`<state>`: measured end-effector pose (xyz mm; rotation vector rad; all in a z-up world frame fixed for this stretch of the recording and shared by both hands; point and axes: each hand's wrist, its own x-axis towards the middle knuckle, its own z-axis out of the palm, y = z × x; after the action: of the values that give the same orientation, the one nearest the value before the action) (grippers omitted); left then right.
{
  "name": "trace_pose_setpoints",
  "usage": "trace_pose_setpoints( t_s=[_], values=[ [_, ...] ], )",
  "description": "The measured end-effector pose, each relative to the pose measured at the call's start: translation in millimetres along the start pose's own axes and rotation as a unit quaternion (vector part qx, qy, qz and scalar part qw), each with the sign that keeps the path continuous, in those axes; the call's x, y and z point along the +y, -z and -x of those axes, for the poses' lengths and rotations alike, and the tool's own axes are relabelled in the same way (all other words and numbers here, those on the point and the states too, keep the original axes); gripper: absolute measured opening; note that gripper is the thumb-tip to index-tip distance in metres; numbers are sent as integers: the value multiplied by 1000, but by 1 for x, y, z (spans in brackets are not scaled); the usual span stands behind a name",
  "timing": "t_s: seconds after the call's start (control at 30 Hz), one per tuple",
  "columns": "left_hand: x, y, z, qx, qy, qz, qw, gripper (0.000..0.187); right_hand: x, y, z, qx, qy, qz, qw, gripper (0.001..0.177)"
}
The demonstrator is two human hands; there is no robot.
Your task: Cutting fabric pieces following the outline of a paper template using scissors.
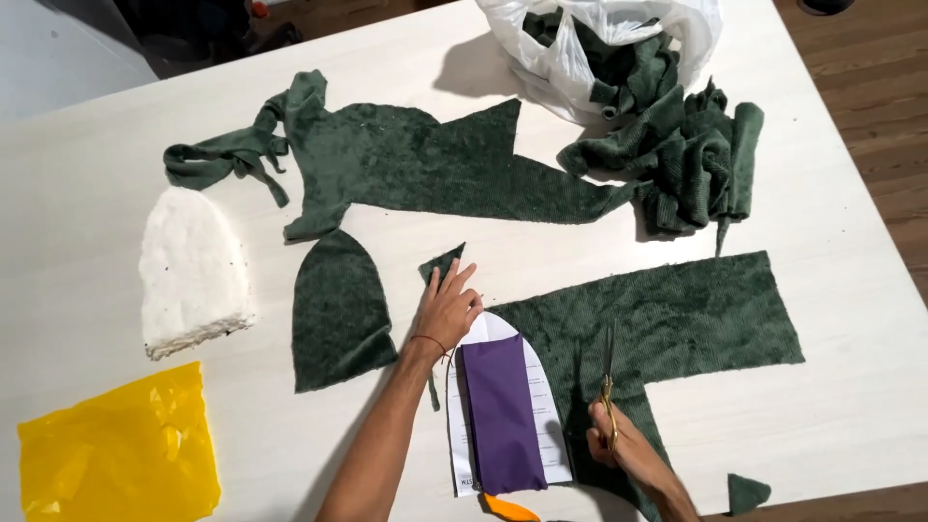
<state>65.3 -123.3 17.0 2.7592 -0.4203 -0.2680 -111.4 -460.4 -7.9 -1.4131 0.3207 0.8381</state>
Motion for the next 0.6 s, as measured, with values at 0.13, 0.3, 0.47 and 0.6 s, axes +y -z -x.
trace_pose_setpoints(
  t_s=[0.13,0.3,0.47,0.6],
  values=[
    [0,3,0,-7,5,6,1000,20,4,-11,7,24,-21,-9,999,48],
    [-6,-5,-8,-23,4,-6,1000,20,15,-17,10,50,-9,-40,998,51],
    [-4,0,-6,-16,1,6,1000,20,16,-24,9,61,-25,-52,996,53],
    [-3,4,-6,-14,6,9,1000,13,18,-29,7,114,-47,-48,991,55]
  ],
)
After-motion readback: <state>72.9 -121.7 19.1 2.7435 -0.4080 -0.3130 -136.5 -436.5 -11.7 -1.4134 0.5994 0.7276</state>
